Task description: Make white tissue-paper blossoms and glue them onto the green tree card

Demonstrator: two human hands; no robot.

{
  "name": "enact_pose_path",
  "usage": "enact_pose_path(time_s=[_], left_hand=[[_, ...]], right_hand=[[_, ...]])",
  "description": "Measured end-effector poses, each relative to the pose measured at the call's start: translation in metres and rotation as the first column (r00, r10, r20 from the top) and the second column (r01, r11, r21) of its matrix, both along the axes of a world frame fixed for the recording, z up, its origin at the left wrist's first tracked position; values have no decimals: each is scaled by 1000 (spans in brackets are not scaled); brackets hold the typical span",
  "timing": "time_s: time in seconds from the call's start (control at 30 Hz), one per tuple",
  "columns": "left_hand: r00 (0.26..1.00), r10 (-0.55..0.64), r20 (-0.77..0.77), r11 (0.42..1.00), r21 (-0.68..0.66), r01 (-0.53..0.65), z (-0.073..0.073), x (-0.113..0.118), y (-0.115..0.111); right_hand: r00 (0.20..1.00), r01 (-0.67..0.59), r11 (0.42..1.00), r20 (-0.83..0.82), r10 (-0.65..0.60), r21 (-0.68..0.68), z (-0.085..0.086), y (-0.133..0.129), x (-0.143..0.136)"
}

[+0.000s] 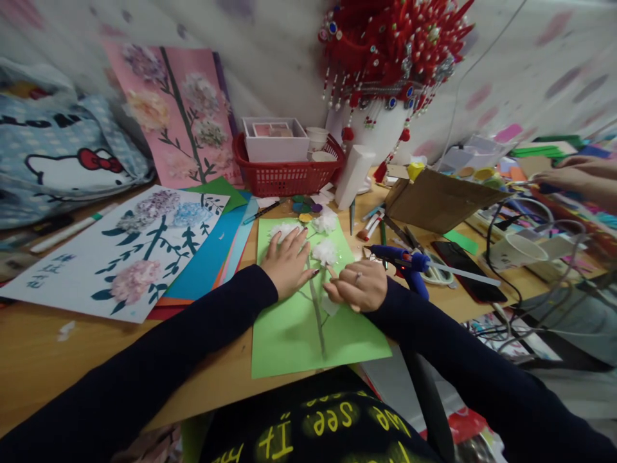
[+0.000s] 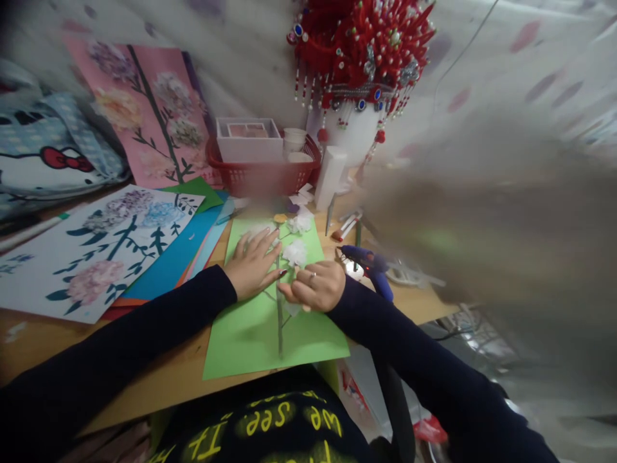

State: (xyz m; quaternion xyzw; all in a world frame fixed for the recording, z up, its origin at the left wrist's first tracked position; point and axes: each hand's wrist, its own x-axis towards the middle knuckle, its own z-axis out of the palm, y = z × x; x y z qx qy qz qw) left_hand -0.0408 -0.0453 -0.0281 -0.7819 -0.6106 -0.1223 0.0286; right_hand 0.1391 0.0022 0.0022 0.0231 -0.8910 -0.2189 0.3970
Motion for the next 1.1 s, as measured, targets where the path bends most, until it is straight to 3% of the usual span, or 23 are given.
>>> enact_pose_path(time_s=[0.13,0.33,0.67,0.87,1.1], left_hand=[[1000,6,12,1000,-12,-6,-2,0,1],[1000,-13,9,1000,-1,13,-4,0,2],[1000,-25,1,998,-54,25,-4,0,3],[1000,-28,5,999,-21,28,-5,1,2],[999,-25,28,1000,4,24,-9,2,3]], right_hand=[[997,-32,997,70,28,63,-7,-4,7],[994,-20,998,105,15,52,-11,-2,6],[998,0,1000,60,-2,27,-16,-1,5],[1000,-6,1000,27,5,28,-13,-3,1],[1000,7,994,-8,-8,-110,-5,-3,8]])
